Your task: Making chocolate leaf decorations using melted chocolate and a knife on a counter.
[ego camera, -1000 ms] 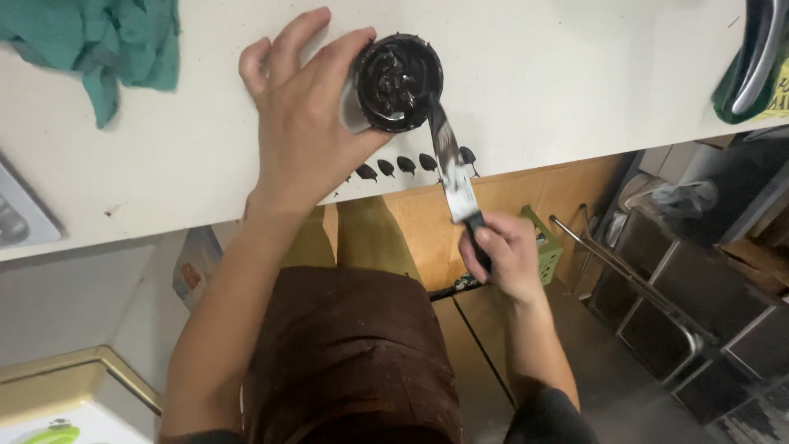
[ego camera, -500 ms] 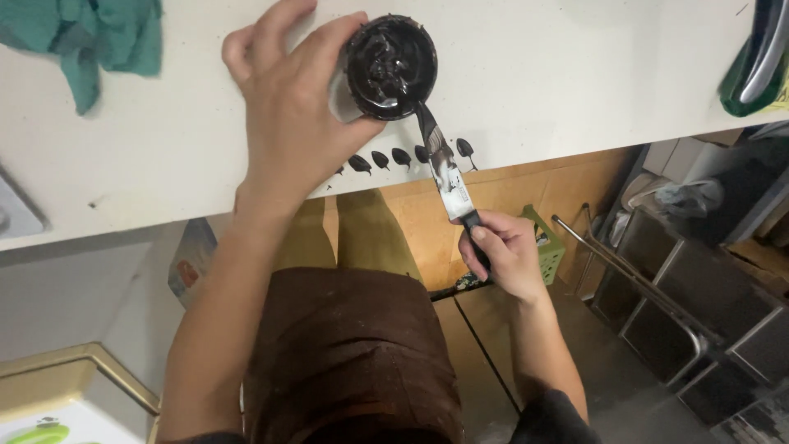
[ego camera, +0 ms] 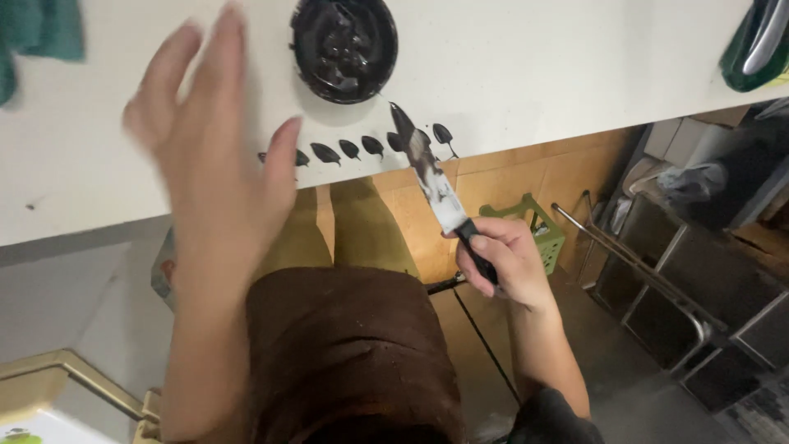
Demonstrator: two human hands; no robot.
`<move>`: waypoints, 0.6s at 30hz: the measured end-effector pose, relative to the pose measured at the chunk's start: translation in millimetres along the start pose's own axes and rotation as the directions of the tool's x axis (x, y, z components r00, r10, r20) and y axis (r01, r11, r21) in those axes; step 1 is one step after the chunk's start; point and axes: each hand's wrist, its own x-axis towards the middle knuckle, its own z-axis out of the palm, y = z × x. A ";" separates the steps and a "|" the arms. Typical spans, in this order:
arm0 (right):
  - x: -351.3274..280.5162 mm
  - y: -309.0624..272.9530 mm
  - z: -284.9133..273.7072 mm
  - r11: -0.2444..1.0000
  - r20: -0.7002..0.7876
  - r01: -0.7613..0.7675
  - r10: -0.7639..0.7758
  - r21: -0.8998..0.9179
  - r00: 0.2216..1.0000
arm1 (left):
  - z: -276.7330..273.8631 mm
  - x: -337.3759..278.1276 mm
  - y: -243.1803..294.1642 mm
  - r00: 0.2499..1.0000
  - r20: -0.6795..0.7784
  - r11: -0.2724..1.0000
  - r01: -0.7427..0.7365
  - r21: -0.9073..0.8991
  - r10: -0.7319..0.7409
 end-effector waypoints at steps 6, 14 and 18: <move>-29.4 21.4 -41.6 0.980 0.039 0.193 -0.194 0.043 0.980 | 26.8 -66.3 46.3 0.984 -0.151 0.996 0.090 -0.009 -0.091; -22.1 43.0 -92.0 0.198 0.046 0.281 -0.738 -0.939 0.673 | 165.1 -88.0 85.1 0.896 -0.199 0.917 -0.398 0.041 0.397; -13.2 51.6 -103.1 0.107 0.086 0.245 -0.744 -0.963 0.663 | 202.9 -97.5 81.2 0.899 -0.110 0.904 -0.412 0.114 0.424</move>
